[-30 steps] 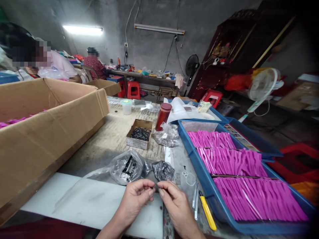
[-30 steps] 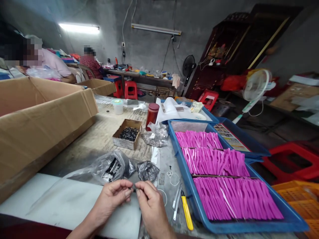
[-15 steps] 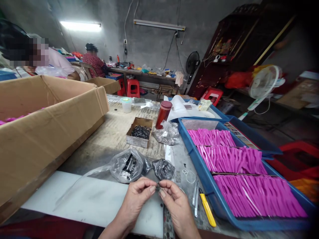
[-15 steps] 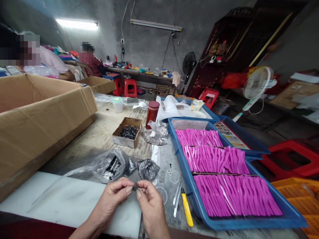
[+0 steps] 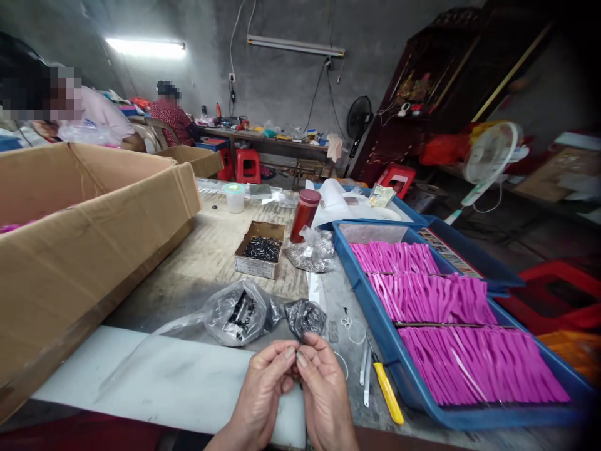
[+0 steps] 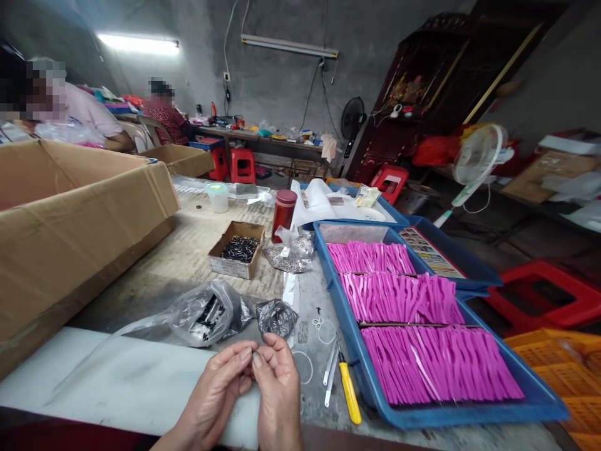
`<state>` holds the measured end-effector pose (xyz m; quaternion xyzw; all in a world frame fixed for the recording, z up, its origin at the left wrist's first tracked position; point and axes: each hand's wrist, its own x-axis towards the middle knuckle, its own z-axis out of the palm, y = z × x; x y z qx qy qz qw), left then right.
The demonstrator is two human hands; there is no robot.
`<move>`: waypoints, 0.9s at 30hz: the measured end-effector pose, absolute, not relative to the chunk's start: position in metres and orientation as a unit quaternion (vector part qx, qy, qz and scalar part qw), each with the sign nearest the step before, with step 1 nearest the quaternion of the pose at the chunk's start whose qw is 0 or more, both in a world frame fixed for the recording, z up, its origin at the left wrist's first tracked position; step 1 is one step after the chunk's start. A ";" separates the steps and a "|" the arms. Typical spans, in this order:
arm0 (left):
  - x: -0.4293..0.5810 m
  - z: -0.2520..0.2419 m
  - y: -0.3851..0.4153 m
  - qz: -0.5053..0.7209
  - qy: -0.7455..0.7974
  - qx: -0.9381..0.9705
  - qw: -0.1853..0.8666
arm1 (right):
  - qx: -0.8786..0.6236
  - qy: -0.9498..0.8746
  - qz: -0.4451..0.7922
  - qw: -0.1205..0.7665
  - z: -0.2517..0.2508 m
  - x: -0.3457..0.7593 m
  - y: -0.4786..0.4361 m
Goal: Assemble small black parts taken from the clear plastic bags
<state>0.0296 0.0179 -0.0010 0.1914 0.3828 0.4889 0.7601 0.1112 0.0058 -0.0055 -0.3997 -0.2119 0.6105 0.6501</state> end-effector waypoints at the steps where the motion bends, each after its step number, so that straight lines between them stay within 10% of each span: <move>1: 0.030 -0.001 0.018 0.493 0.389 0.207 0.750 | -0.397 -0.213 0.610 0.652 -0.006 0.111 0.006; 27: 0.003 0.018 0.027 0.261 0.442 0.828 0.224 | -0.541 -0.306 0.485 0.615 -0.013 0.118 0.004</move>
